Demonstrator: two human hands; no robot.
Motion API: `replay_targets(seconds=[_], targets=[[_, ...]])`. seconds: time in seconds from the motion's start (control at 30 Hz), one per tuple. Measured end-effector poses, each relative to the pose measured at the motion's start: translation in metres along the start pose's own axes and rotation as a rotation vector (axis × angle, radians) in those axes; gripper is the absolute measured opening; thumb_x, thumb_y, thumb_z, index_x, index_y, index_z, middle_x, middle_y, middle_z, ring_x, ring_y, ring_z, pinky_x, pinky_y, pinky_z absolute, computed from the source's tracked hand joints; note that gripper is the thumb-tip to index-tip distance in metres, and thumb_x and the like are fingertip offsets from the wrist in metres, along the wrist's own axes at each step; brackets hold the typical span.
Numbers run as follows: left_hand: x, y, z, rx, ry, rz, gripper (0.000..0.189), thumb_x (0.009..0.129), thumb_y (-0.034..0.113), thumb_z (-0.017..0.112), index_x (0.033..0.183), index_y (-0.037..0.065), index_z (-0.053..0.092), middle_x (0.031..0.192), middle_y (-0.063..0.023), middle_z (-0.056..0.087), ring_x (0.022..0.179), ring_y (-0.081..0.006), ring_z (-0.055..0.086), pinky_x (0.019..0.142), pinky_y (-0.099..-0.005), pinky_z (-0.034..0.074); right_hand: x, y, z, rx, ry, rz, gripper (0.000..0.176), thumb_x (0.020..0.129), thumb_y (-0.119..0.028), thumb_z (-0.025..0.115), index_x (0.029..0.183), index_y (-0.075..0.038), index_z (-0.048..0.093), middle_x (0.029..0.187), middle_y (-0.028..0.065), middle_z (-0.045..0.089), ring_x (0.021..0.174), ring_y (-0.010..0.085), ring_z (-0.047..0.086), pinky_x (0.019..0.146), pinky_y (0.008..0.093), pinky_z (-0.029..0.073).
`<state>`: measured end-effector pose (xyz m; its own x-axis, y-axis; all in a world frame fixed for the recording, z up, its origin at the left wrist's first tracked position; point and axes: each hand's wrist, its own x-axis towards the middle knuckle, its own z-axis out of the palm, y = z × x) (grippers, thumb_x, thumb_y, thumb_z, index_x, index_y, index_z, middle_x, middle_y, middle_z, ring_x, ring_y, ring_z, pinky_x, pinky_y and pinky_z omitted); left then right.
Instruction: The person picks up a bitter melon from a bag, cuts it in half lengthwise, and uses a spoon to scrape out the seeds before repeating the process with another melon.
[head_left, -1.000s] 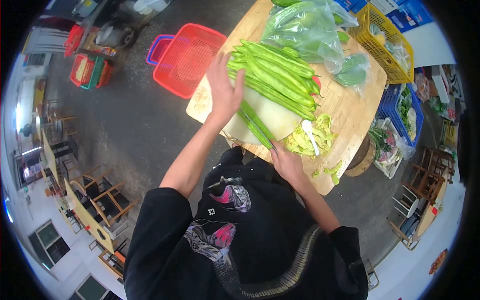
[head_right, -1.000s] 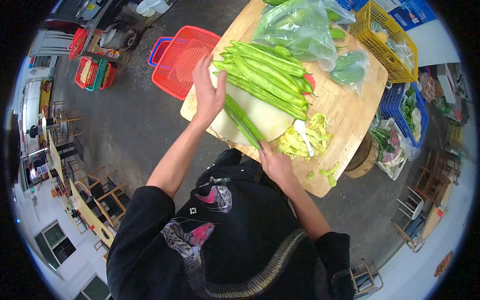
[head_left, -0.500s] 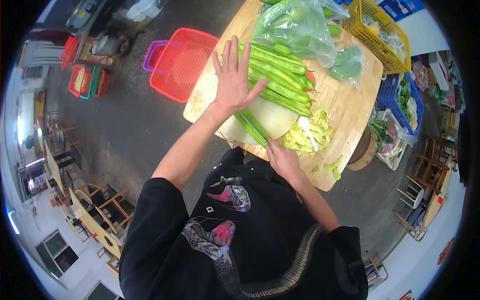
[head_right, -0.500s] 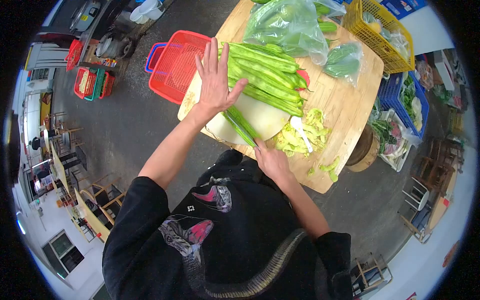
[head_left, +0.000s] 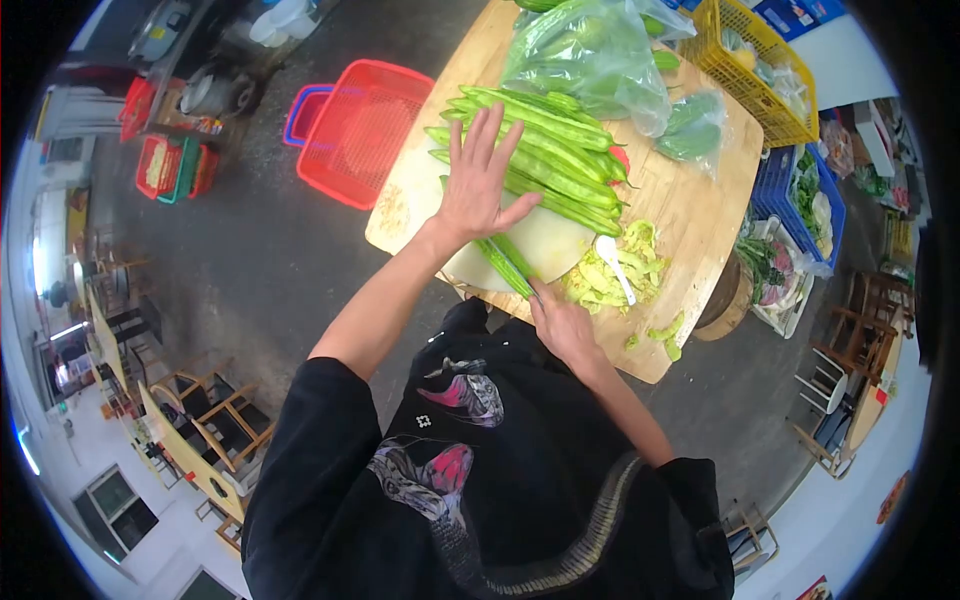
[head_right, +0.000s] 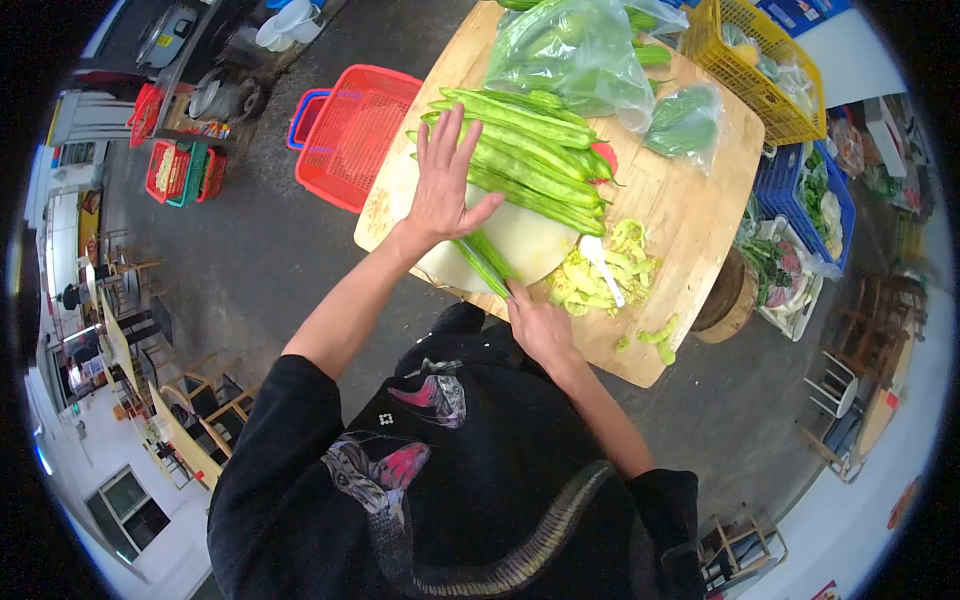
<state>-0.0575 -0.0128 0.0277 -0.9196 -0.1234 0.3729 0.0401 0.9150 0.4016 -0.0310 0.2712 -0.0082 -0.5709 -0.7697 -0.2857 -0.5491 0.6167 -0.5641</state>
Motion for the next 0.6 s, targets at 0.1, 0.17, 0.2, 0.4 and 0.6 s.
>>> replay_targets(seconds=[0.1, 0.17, 0.2, 0.4, 0.6], targets=[[-0.008, -0.016, 0.019, -0.014, -0.062, -0.035, 0.099, 0.097, 0.053, 0.067, 0.17, 0.005, 0.021, 0.175, -0.0313, 0.013, 0.163, -0.0482, 0.016, 0.129, -0.0675, 0.007, 0.005, -0.006, 0.004, -0.022, -0.029, 0.021, 0.044, 0.109, -0.033, 0.057, 0.148, -0.013, 0.058, 0.069, 0.023, 0.07, 0.063, 0.0441, 0.071, 0.061, 0.0563, 0.058], [-0.003, -0.022, 0.031, -0.044, -0.069, -0.052, 0.097, 0.097, 0.051, 0.068, 0.17, 0.005, 0.023, 0.175, -0.0306, 0.014, 0.163, -0.0473, 0.017, 0.13, -0.0657, 0.01, 0.005, -0.007, 0.002, -0.033, 0.001, 0.035, 0.044, 0.109, -0.033, 0.057, 0.148, -0.013, 0.058, 0.07, 0.023, 0.071, 0.064, 0.0445, 0.072, 0.062, 0.0565, 0.058], [0.0, -0.023, 0.032, -0.058, -0.064, -0.057, 0.096, 0.098, 0.05, 0.068, 0.169, 0.005, 0.023, 0.175, -0.0301, 0.015, 0.162, -0.0469, 0.018, 0.13, -0.0648, 0.011, 0.005, -0.007, 0.002, -0.037, 0.014, 0.039, 0.045, 0.109, -0.033, 0.057, 0.148, -0.013, 0.058, 0.071, 0.023, 0.071, 0.065, 0.0446, 0.072, 0.063, 0.0567, 0.058], [-0.016, -0.021, 0.023, -0.078, 0.133, -0.144, 0.072, 0.099, 0.033, 0.071, 0.159, 0.004, 0.043, 0.169, -0.0287, 0.03, 0.157, -0.046, 0.03, 0.13, -0.0602, 0.018, 0.005, -0.004, 0.007, -0.043, 0.039, 0.003, 0.045, 0.109, -0.034, 0.056, 0.148, -0.012, 0.057, 0.072, 0.0236, 0.071, 0.067, 0.046, 0.072, 0.064, 0.0576, 0.058], [-0.096, -0.031, 0.035, -0.401, 0.414, -0.988, 0.046, 0.102, 0.017, 0.069, 0.142, -0.003, 0.056, 0.138, -0.0238, 0.06, 0.121, -0.0341, 0.063, 0.105, -0.0426, 0.051, 0.004, -0.005, 0.004, -0.002, -0.004, 0.037, 0.046, 0.109, -0.035, 0.056, 0.15, -0.014, 0.056, 0.071, 0.0239, 0.07, 0.066, 0.0453, 0.072, 0.063, 0.0573, 0.058]])
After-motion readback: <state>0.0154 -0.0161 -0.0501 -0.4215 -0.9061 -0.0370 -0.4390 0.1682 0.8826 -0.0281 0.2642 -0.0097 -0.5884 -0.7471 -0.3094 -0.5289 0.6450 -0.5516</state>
